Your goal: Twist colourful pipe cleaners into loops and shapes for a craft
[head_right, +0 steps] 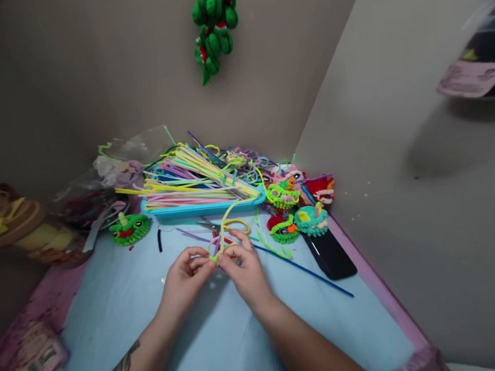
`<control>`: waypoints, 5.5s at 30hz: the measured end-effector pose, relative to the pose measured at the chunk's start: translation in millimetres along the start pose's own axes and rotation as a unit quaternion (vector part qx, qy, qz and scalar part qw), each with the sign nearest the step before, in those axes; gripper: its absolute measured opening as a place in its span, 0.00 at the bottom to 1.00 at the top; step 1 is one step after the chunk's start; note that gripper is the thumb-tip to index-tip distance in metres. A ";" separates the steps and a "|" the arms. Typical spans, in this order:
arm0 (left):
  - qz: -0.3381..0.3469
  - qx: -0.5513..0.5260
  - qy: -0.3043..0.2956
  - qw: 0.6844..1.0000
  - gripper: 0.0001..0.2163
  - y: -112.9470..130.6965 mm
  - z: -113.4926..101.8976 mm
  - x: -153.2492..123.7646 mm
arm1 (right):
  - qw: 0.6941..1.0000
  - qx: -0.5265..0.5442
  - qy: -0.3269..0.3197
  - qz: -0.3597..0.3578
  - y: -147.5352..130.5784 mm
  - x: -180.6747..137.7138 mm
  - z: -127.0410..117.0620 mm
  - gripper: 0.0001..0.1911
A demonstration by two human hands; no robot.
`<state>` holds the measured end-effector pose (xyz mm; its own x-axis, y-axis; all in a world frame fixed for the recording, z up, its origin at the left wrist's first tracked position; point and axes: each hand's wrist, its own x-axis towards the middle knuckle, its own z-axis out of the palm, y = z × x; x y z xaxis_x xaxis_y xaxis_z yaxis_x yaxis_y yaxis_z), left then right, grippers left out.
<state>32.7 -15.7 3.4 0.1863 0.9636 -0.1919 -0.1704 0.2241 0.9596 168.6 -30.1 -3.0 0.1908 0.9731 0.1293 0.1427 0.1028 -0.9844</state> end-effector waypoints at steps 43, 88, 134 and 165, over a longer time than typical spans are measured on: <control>-0.110 -0.224 0.102 0.963 0.12 12.7 -10.7 6.6 | 0.960 -0.190 -0.037 -0.203 10.9 -5.8 -1.9 0.16; -0.111 -0.340 0.072 0.931 0.09 5.7 -9.8 9.6 | 0.878 0.409 -0.128 0.211 -0.4 -5.6 12.0 0.12; 0.248 0.223 -0.004 0.943 0.07 13.2 -3.9 -11.7 | 0.995 0.073 0.008 -0.061 -9.5 -8.3 2.0 0.05; -0.004 -0.003 -0.005 1.000 0.10 7.3 -2.6 -0.5 | 0.996 0.061 -0.013 -0.060 -7.0 -4.5 0.2 0.10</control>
<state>28.9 -14.2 10.0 0.1977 0.9601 -0.1979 -0.1751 0.2332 0.9565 166.6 -35.2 3.4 0.1543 0.9571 0.2454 0.0430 0.2417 -0.9694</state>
